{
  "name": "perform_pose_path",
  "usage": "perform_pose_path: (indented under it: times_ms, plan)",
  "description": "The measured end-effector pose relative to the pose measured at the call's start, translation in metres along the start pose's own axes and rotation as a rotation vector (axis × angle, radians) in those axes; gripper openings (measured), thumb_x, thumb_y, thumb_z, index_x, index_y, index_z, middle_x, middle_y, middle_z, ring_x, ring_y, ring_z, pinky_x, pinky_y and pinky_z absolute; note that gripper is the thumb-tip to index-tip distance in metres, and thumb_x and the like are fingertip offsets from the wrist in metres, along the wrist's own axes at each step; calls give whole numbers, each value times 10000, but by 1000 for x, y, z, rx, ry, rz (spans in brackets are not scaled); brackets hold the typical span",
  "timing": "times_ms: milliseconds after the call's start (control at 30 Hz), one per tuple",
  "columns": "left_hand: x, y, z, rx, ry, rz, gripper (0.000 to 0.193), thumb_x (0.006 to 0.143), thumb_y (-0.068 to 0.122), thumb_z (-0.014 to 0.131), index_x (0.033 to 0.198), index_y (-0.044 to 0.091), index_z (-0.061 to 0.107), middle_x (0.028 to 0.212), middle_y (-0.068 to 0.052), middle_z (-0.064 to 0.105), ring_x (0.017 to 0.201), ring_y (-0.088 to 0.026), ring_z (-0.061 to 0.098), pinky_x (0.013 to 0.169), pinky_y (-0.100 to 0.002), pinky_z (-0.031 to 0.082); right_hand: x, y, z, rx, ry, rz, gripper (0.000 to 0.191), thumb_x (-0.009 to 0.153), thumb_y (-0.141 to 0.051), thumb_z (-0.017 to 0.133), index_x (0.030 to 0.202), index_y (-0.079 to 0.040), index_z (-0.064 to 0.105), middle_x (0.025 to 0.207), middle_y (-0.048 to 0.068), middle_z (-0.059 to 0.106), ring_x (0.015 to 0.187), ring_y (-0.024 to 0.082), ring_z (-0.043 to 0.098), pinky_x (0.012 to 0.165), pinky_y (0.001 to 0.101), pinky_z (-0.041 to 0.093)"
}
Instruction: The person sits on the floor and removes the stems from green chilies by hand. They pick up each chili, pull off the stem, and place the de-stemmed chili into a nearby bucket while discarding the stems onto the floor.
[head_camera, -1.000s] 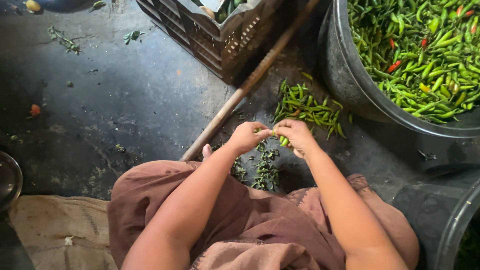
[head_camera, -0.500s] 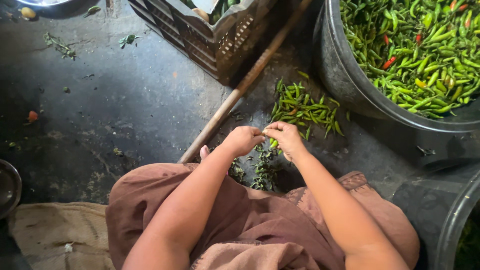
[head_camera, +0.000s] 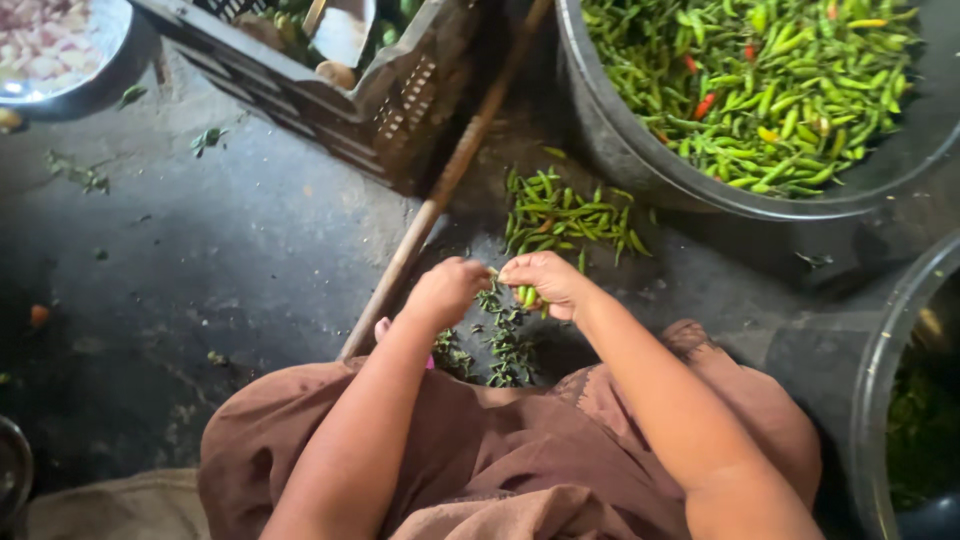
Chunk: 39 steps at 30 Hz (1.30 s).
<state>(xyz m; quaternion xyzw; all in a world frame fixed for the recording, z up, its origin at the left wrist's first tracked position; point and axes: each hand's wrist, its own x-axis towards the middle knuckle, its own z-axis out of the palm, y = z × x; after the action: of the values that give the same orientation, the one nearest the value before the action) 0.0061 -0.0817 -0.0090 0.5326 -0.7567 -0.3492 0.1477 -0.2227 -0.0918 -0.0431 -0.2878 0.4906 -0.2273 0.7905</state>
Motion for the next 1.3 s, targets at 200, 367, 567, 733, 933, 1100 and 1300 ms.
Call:
perform_pose_path:
  times_ms: [200, 367, 567, 733, 933, 1100, 1300]
  plan:
    - [8, 11, -2, -884, 91, -274, 251, 968, 285, 639, 1018, 43, 686, 796, -90, 559, 731, -238, 528, 664, -375, 409, -12, 12, 25, 398, -33, 29, 188, 975, -279, 699, 878, -124, 652, 717, 12, 623, 564, 148, 597, 435, 274, 443]
    - [-12, 40, 0, -1128, 226, -24, 196, 896, 201, 576, 965, 41, 665, 873, -95, 597, 806, -230, 569, 716, -343, 444, -31, 8, 65, 571, 29, 25, 420, 975, -525, 489, 953, -145, 665, 838, 58, 713, 739, 210, 686, 527, 299, 499]
    - [-50, 113, -9, -301, 287, 381, 347, 769, 220, 634, 1081, 71, 655, 1115, -161, 598, 1076, -346, 559, 956, -449, 456, -47, 25, 74, 833, -201, -268, 450, 1119, -541, 474, 1061, -119, 618, 991, 57, 648, 951, 198, 637, 804, 360, 558]
    - [-65, 211, -34, 21, 384, 669, 695, 797, 393, 745, 1387, 71, 570, 1379, -241, 527, 1308, -459, 472, 1100, -577, 346, -97, 34, 54, 885, -160, -577, 400, 1132, -497, 509, 1063, -121, 626, 1021, 56, 646, 969, 198, 631, 831, 364, 543]
    - [-53, 321, -23, -354, 142, 938, 853, 873, 515, 724, 1488, -8, 451, 1506, -218, 491, 1386, -426, 468, 1242, -542, 362, -268, -13, 0, 619, 331, -1172, 340, 1068, -443, 553, 1038, -124, 668, 1022, 65, 672, 973, 219, 648, 844, 374, 546]
    - [-72, 328, -9, -469, 178, 994, 611, 986, 335, 697, 1472, 44, 469, 1466, -118, 518, 1325, -333, 505, 1161, -402, 409, -370, -68, -6, -35, 1044, -1676, 293, 1015, -398, 590, 1017, -127, 702, 1022, 72, 694, 977, 237, 663, 855, 383, 548]
    - [-80, 206, -6, -174, -106, 703, 281, 864, 252, 743, 1124, 147, 736, 1168, -119, 684, 1184, -340, 589, 1054, -464, 481, -304, -83, 29, -1346, 1283, -741, 244, 951, -344, 635, 992, -130, 744, 1022, 80, 720, 981, 258, 680, 868, 393, 550]
